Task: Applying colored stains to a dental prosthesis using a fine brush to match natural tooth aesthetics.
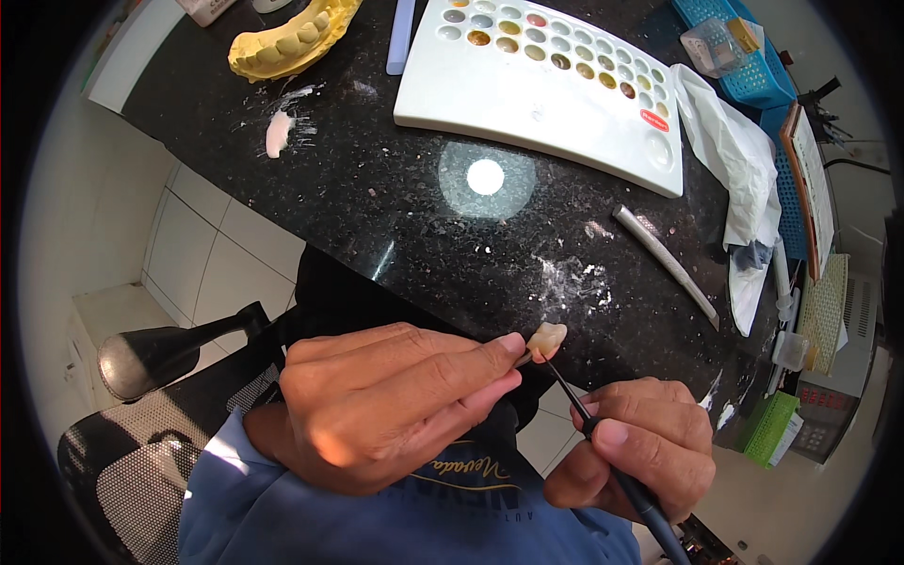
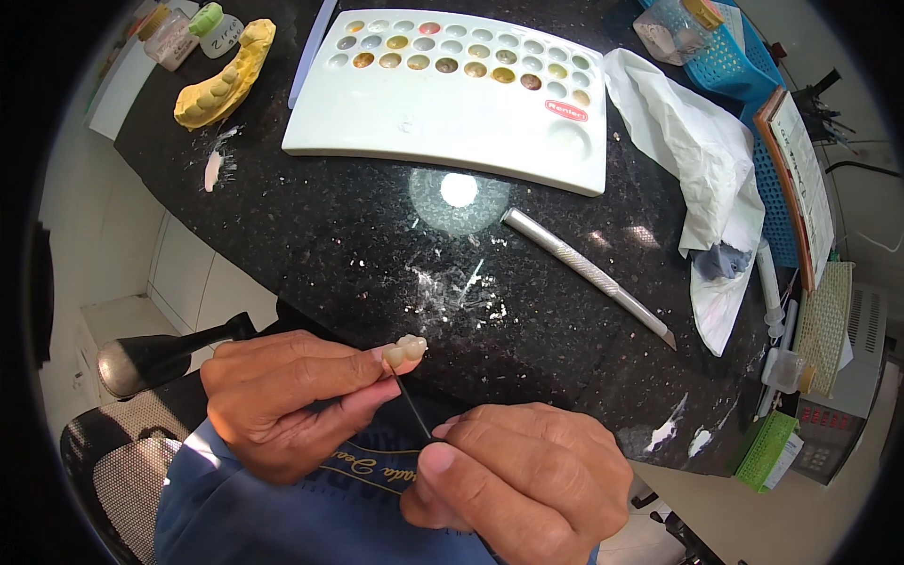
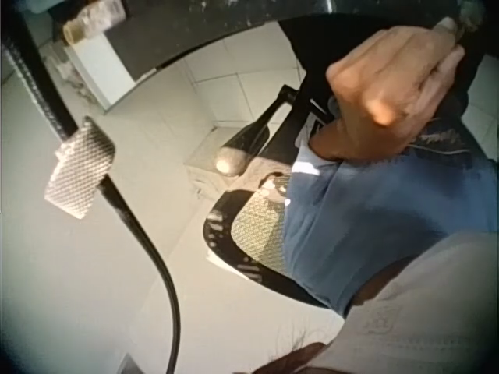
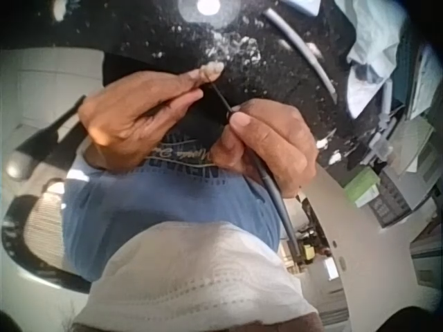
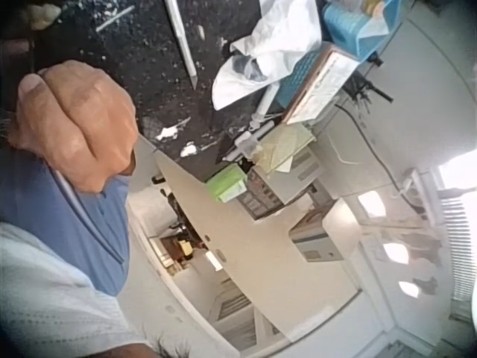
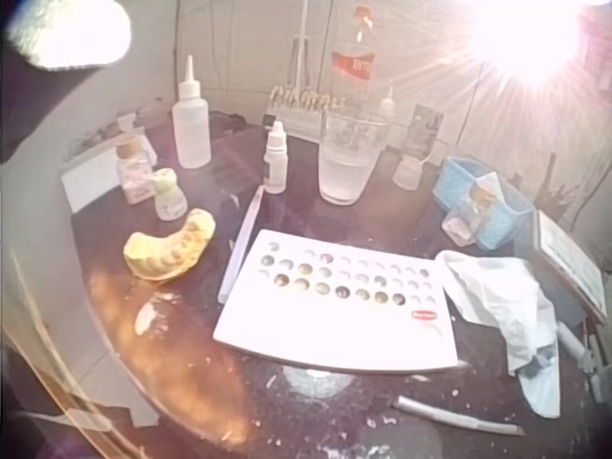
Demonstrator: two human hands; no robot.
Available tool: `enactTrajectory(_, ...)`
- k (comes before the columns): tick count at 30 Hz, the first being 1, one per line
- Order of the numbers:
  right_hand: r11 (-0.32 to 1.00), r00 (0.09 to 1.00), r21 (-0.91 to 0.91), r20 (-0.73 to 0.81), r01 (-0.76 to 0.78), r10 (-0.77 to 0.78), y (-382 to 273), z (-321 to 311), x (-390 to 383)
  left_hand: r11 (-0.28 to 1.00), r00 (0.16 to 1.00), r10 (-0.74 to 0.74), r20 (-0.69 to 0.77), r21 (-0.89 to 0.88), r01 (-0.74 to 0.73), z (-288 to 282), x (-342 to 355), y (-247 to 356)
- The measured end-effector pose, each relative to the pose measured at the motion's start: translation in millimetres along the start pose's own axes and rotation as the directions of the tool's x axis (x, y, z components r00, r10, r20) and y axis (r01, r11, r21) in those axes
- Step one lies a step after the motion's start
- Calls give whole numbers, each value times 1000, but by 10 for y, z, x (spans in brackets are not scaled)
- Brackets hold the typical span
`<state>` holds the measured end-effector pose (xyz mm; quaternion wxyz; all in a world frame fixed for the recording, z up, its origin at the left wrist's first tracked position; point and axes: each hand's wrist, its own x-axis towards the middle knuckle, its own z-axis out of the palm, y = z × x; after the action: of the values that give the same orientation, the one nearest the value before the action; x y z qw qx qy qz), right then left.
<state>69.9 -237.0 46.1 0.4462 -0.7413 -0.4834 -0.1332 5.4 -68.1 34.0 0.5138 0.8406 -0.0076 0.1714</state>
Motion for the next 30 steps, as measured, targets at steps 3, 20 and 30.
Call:
enactTrajectory(3,1000,1000,-8,-9,1,-1,-3,-11,-14,1000,1000,6,-4,-7,-6,3,1,0)
enactTrajectory(20,998,994,-53,-110,-18,12,-30,24,17,1000,1000,1,-15,0,-1,1,30,1)
enactTrajectory(30,979,951,-83,-265,-185,157,6,-335,-151,981,997,-64,44,-180,71,-32,64,-36)
